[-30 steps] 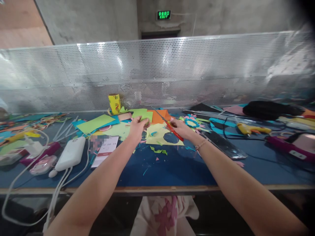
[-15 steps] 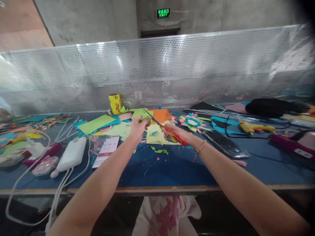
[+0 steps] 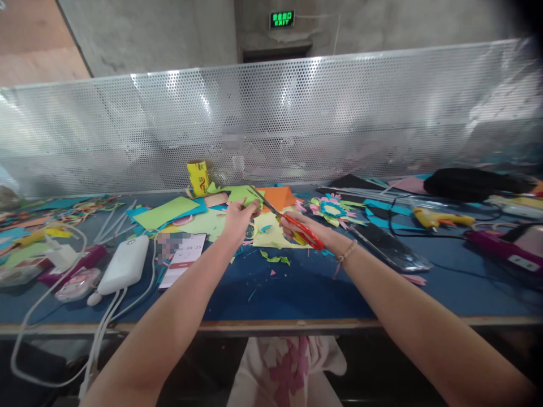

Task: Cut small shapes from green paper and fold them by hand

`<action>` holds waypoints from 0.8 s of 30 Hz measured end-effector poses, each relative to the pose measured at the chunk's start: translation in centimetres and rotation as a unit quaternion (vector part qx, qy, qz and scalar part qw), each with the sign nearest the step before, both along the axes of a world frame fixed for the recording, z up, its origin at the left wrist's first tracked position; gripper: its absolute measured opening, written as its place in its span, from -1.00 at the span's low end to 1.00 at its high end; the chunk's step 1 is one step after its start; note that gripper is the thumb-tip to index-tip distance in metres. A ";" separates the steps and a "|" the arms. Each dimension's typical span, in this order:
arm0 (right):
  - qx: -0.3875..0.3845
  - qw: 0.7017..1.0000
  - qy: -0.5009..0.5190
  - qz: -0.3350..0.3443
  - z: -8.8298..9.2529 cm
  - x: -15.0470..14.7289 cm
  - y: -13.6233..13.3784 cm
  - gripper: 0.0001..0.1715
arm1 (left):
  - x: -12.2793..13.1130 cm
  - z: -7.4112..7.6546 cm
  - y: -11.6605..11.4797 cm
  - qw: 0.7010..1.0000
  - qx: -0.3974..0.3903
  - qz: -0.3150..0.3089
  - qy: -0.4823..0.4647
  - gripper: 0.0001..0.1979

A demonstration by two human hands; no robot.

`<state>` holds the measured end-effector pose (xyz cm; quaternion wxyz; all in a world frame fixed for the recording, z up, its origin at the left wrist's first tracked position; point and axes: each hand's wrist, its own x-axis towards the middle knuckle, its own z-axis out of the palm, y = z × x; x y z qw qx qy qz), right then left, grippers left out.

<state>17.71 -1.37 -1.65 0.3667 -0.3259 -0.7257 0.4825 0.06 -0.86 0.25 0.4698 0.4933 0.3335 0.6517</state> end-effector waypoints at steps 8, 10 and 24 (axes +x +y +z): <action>-0.048 0.998 0.018 0.025 0.7 -0.1 -0.5 -0.61 | -0.2 0.0 0.3 1.000 -0.010 0.007 -0.005 -0.78; -0.057 0.998 0.018 0.020 0.8 -0.1 -0.6 -0.62 | -0.3 -0.1 0.4 1.000 -0.010 0.008 -0.005 -0.79; 0.050 0.981 -0.169 -0.086 3.0 -0.4 -1.8 -0.56 | -0.3 0.3 0.0 0.999 -0.029 -0.003 -0.034 -0.83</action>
